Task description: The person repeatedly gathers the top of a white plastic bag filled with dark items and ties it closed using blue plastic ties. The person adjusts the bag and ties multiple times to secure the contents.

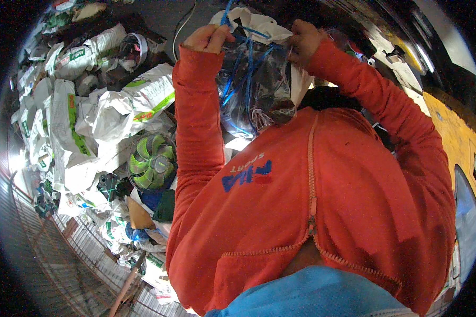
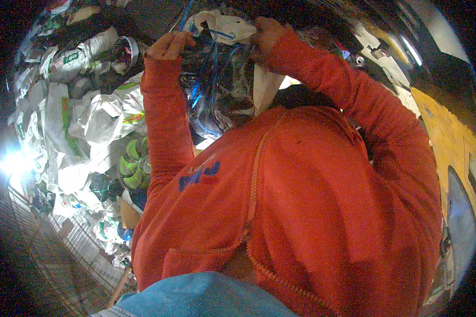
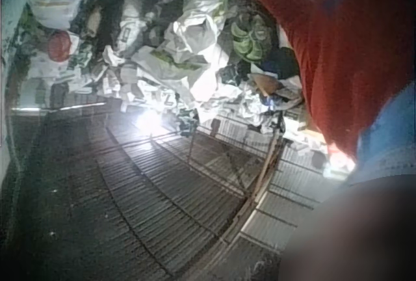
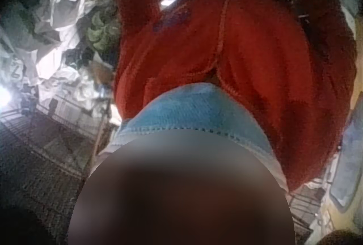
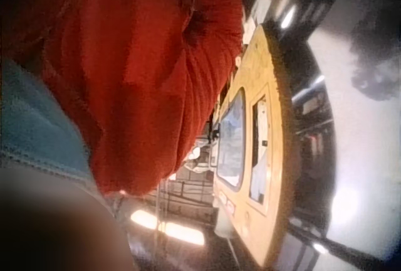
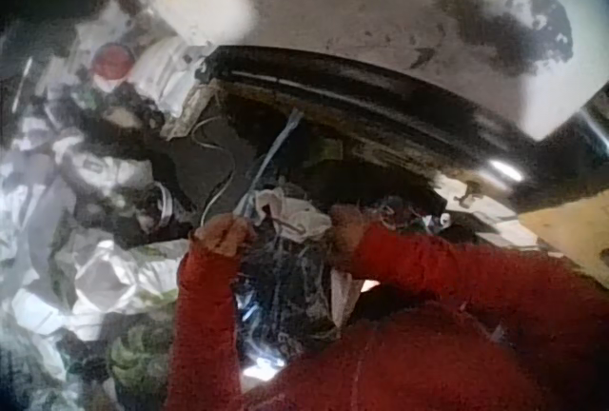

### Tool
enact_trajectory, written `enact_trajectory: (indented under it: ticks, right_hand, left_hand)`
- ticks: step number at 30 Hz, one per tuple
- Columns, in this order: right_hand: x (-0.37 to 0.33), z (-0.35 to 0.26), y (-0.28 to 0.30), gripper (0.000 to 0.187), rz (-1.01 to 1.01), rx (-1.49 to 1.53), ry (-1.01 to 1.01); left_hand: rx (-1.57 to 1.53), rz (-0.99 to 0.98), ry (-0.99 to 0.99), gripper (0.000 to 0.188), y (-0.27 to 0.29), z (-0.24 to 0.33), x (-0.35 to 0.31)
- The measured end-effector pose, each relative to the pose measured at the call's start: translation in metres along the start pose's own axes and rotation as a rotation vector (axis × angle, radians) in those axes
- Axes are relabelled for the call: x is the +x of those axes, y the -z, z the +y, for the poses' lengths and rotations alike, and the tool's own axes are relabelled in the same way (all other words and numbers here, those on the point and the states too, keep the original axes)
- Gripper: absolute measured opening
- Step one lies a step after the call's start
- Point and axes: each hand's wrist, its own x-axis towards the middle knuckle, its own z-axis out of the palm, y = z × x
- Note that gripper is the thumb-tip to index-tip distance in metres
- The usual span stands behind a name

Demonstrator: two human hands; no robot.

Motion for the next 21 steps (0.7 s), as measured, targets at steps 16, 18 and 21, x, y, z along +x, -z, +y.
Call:
enact_trajectory:
  ticks: [16, 18, 21]
  right_hand:
    - [0.008, 0.007, 0.008, 0.017, -0.25, -0.21, -0.005]
    - [0.019, 0.009, 0.014, 0.017, -0.392, -0.152, -0.054]
    - [0.031, 0.01, 0.021, 0.019, -0.575, -0.166, -0.1]
  left_hand:
    - [-0.021, 0.002, 0.009, 0.026, -0.003, -0.012, -0.003]
    - [0.204, 0.05, -0.233, 0.027, -0.003, -0.011, -0.002]
    - [-0.056, -0.009, 0.081, 0.027, -0.002, -0.007, -0.003]
